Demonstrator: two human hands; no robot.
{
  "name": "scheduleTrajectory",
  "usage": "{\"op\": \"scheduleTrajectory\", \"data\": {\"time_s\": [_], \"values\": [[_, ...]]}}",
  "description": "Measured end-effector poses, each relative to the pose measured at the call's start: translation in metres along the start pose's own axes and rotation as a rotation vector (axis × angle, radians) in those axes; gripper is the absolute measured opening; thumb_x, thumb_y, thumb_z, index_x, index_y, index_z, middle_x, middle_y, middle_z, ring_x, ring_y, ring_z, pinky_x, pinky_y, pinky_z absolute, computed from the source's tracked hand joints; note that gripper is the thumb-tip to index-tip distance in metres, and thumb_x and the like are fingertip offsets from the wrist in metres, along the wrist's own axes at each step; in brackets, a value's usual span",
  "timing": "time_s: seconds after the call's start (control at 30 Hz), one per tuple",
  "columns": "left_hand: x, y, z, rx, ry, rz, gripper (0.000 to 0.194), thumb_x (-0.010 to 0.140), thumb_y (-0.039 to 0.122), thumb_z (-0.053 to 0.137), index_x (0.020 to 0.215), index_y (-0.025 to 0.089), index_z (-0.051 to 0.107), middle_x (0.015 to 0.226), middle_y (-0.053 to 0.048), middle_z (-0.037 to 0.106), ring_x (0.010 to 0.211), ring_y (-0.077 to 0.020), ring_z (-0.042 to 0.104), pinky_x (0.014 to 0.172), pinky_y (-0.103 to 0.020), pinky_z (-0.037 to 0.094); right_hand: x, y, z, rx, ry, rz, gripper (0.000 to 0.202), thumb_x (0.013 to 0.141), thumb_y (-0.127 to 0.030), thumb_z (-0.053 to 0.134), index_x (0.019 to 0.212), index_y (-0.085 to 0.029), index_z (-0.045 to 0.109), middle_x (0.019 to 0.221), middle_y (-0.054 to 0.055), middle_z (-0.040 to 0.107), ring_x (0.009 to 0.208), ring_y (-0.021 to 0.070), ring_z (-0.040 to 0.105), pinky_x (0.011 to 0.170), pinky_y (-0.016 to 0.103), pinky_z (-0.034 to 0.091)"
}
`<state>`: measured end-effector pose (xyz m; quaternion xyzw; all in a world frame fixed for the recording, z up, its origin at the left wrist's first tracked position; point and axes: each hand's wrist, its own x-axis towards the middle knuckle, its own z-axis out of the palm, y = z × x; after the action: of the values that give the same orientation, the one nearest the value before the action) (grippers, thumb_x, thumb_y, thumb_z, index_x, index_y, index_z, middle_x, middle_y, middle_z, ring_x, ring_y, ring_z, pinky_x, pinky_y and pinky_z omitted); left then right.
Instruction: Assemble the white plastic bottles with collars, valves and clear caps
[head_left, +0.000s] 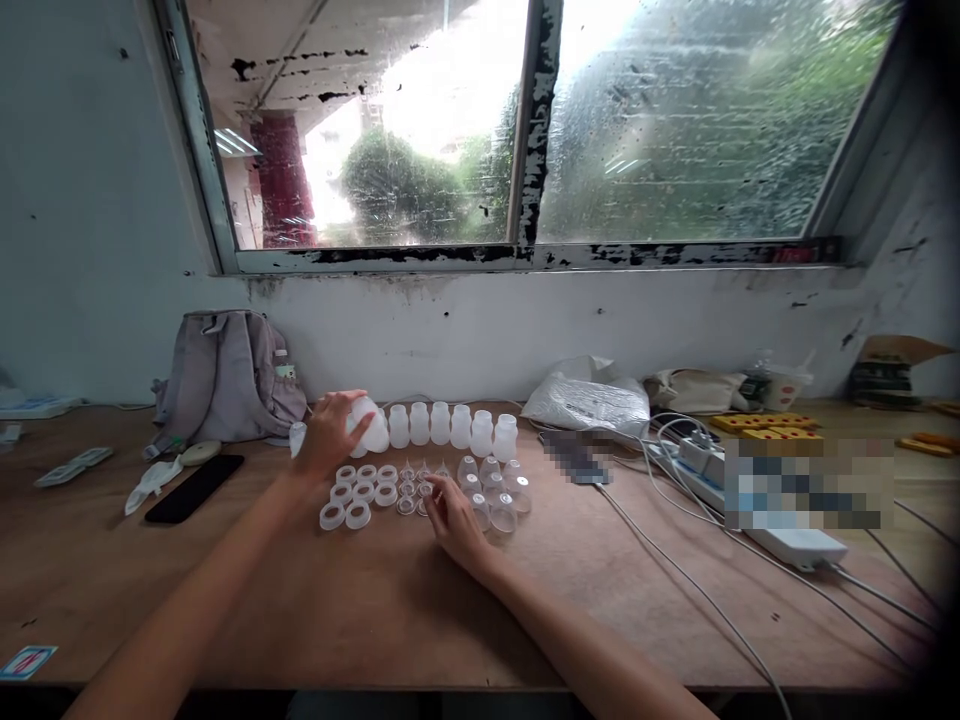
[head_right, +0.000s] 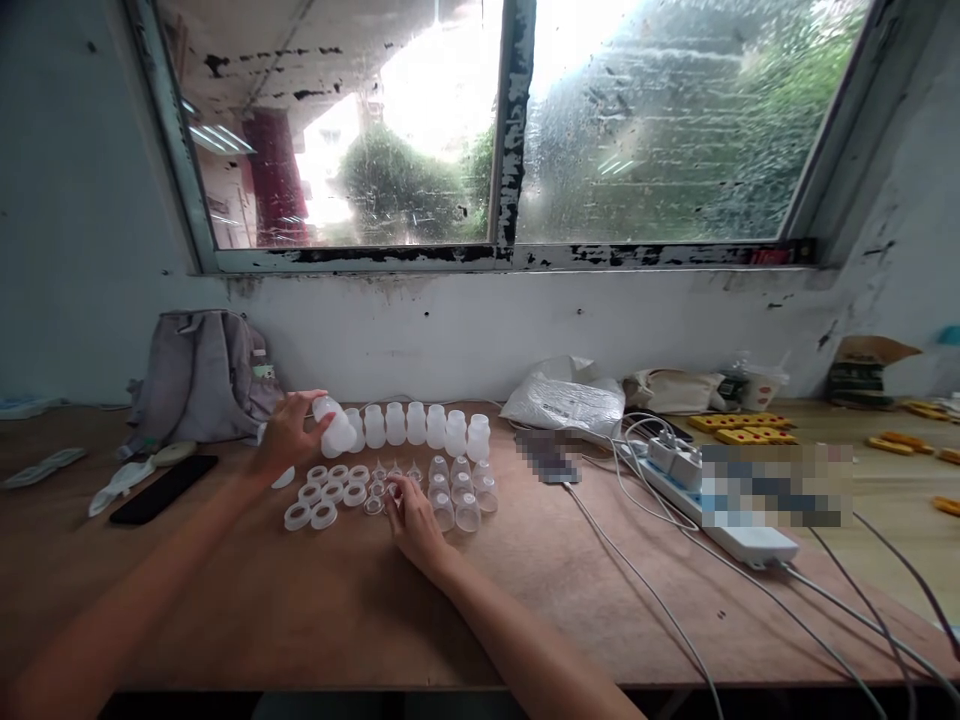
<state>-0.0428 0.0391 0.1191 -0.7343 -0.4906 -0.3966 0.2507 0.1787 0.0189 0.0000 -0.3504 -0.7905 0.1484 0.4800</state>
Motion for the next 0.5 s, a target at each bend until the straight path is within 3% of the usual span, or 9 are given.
{"op": "scheduleTrajectory", "data": {"time_s": [0.13,0.2,0.27,0.4,0.5], "values": [[-0.024,0.06,0.0,-0.366,-0.074,0.016,0.032,0.082,0.038,0.044,0.107,0.02,0.045,0.102,-0.005,0.057,0.091,-0.0177,0.054,0.082,-0.031,0.041,0.0,-0.012,-0.011,0.103,0.005,-0.076,0.045,0.084,-0.026,0.041,0.126,-0.022,0.026,0.106,0.009,0.046,0.076,0.0135,0.051,0.067,0.029,0.047],[-0.042,0.087,0.011,-0.545,-0.071,-0.11,0.032,0.083,0.036,0.041,0.112,0.021,0.041,0.106,-0.005,0.054,0.091,-0.0164,0.054,0.081,-0.03,0.042,-0.003,-0.015,-0.013,0.107,-0.015,-0.109,0.042,0.085,-0.026,0.04,0.124,-0.023,0.026,0.105,0.009,0.046,0.076,0.0137,0.051,0.069,0.03,0.046],[-0.058,0.105,0.026,-0.701,-0.003,-0.321,0.032,0.086,0.035,0.037,0.115,0.022,0.038,0.112,-0.006,0.051,0.096,-0.0168,0.052,0.082,-0.03,0.042,-0.006,-0.015,-0.012,0.109,-0.041,-0.133,0.036,0.085,-0.026,0.039,0.12,-0.021,0.03,0.099,0.008,0.048,0.075,0.0138,0.051,0.07,0.03,0.046],[-0.082,0.115,0.055,-0.885,0.085,-0.608,0.033,0.089,0.036,0.028,0.118,0.022,0.034,0.114,-0.009,0.048,0.101,-0.0179,0.05,0.085,-0.032,0.04,-0.008,-0.013,-0.009,0.098,-0.051,-0.082,0.019,0.088,-0.025,0.032,0.101,-0.02,0.044,0.09,0.006,0.051,0.075,0.0139,0.052,0.07,0.027,0.044],[-0.093,0.113,0.067,-0.902,0.016,-0.582,0.04,0.087,0.037,0.034,0.124,0.024,0.029,0.128,-0.009,0.038,0.119,-0.0203,0.036,0.098,-0.036,0.03,-0.003,-0.011,-0.01,0.058,0.01,-0.011,0.025,0.089,-0.026,0.027,0.077,-0.019,0.047,0.075,0.003,0.05,0.068,0.0136,0.049,0.065,0.025,0.041]]}}
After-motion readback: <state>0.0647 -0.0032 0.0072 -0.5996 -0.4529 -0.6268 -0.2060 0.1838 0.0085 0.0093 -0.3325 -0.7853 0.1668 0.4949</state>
